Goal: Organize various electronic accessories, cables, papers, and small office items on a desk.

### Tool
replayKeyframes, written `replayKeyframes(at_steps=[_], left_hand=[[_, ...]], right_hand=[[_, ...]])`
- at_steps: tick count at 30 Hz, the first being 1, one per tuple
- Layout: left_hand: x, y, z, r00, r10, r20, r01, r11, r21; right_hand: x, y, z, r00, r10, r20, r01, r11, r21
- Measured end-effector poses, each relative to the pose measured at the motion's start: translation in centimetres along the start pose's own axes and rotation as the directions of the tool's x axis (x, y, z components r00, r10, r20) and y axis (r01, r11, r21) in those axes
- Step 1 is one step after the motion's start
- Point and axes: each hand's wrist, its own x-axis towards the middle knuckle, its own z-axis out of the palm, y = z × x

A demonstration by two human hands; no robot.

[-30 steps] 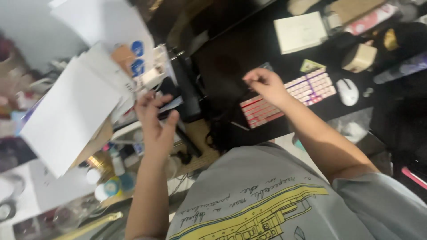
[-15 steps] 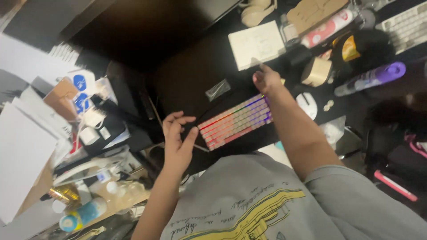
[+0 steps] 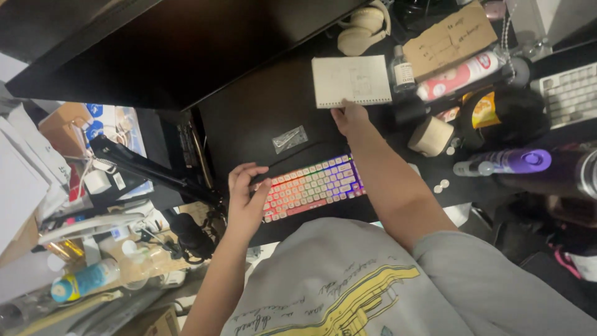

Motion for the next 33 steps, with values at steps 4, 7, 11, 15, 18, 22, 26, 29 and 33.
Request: replayKeyframes(at_steps=[4, 7, 11, 15, 18, 22, 26, 29, 33], left_hand=[[1.6, -6.4, 3.3, 0.999, -0.049, -0.005, 0.049, 0.999, 0.006], [3.7, -9.3, 5.6, 0.991, -0.13, 0.027, 0.132, 0.975, -0.178], [6.6, -7.2, 5.6, 0.818, -0.523, 0.242, 0.512, 0.469, -0.72], [6.7, -5.8, 4.9, 0.785, -0.359, 0.505, 0.555, 0.044, -0.831], [5.8, -7.0, 5.6, 0.739, -0.4, 0.542, 0.673, 0.45, -0.587], [4.0, -7.3, 7.5, 0.776, -0.383, 0.501, 0.629, 0.416, -0.656], [3.1, -6.6, 9.8, 0.873, -0.353, 0.337, 0.485, 0.558, -0.673], [2.9, -4.7, 10.7, 0.921, -0.309, 0.239, 0.39, 0.72, -0.573], [2.9, -1.1, 9.7, 0.95, -0.205, 0.236, 0.307, 0.753, -0.582]], right_hand=[[-5.3, 0.1, -1.8, 0.931, 0.005, 0.365, -0.019, 0.999, 0.036], [-11.6, 0.3, -2.5, 0.907, 0.165, 0.388, -0.106, 0.98, -0.167], [-19.0, -1.5, -2.9, 0.806, 0.363, 0.467, -0.111, 0.868, -0.483], [-20.4, -4.2, -4.0, 0.622, 0.551, 0.556, 0.084, 0.659, -0.748], [-21.3, -5.1, -2.9, 0.678, 0.491, 0.547, 0.326, 0.466, -0.822], [-24.2, -4.1, -1.1, 0.777, 0.035, 0.629, 0.6, 0.262, -0.756], [-26.1, -3.3, -0.1, 0.513, 0.018, 0.858, 0.858, 0.023, -0.513], [-27.4, -3.2, 1.0, 0.497, 0.174, 0.85, 0.842, 0.142, -0.521], [-28.4, -3.0, 2.0, 0.217, 0.261, 0.941, 0.937, 0.215, -0.276]])
